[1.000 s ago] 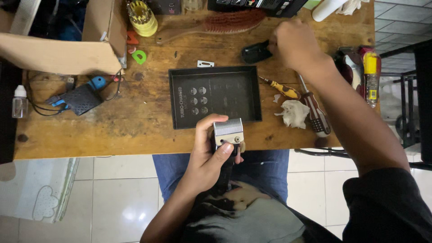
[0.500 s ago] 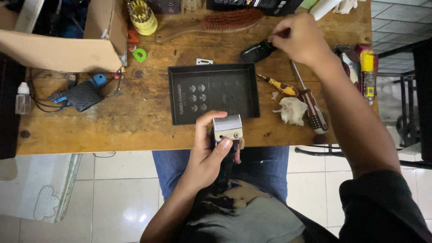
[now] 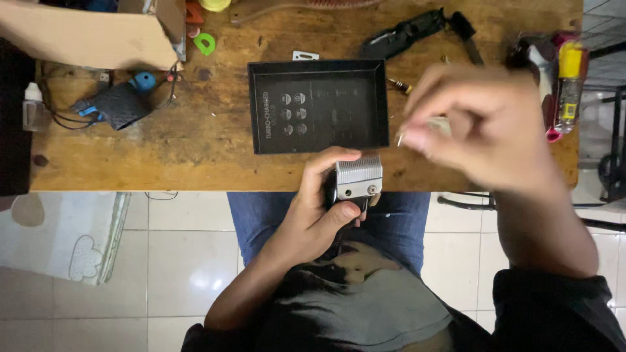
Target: The person assembles a hair clipper by attaching the blade to the body, tightening it with a screwdriver, fitting the casing together, fastening screws with a screwdriver, and wiping the clipper with a cloth.
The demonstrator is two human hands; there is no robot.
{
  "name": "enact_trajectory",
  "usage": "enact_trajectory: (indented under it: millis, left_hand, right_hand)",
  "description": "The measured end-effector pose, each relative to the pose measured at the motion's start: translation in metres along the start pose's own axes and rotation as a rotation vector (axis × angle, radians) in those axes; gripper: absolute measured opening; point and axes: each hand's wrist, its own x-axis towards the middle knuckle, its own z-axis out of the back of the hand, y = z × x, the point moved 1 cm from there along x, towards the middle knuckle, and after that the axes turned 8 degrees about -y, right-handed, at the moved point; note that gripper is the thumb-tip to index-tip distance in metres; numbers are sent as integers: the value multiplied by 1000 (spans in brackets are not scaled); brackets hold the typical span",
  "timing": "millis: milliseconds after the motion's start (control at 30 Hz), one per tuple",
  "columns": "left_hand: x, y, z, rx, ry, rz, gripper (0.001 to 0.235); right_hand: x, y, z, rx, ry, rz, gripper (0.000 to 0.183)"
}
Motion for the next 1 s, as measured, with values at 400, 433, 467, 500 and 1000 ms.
enact_trajectory:
  millis: [400,433,467,500,1000]
  left_hand:
    - [-5,-8,-10,90,-7,11,56]
    - [-4,-9,-12,90,-8,18,56]
    - [-4,-11,-12,92,-10,16,56]
    - [-4,-12,-12,189,-15,-44,53]
    - [-6,-13,-17,36,16,65,57]
  right_hand:
    - [-8,49,-37,-52,92,267,21]
    - [-9,50,-37,-50,94,268,21]
    - [-9,52,-36,-57,106,257,21]
    - [-10,53,-35,-65,119,245,20]
    - [-23,50,-39,-7,96,88,21]
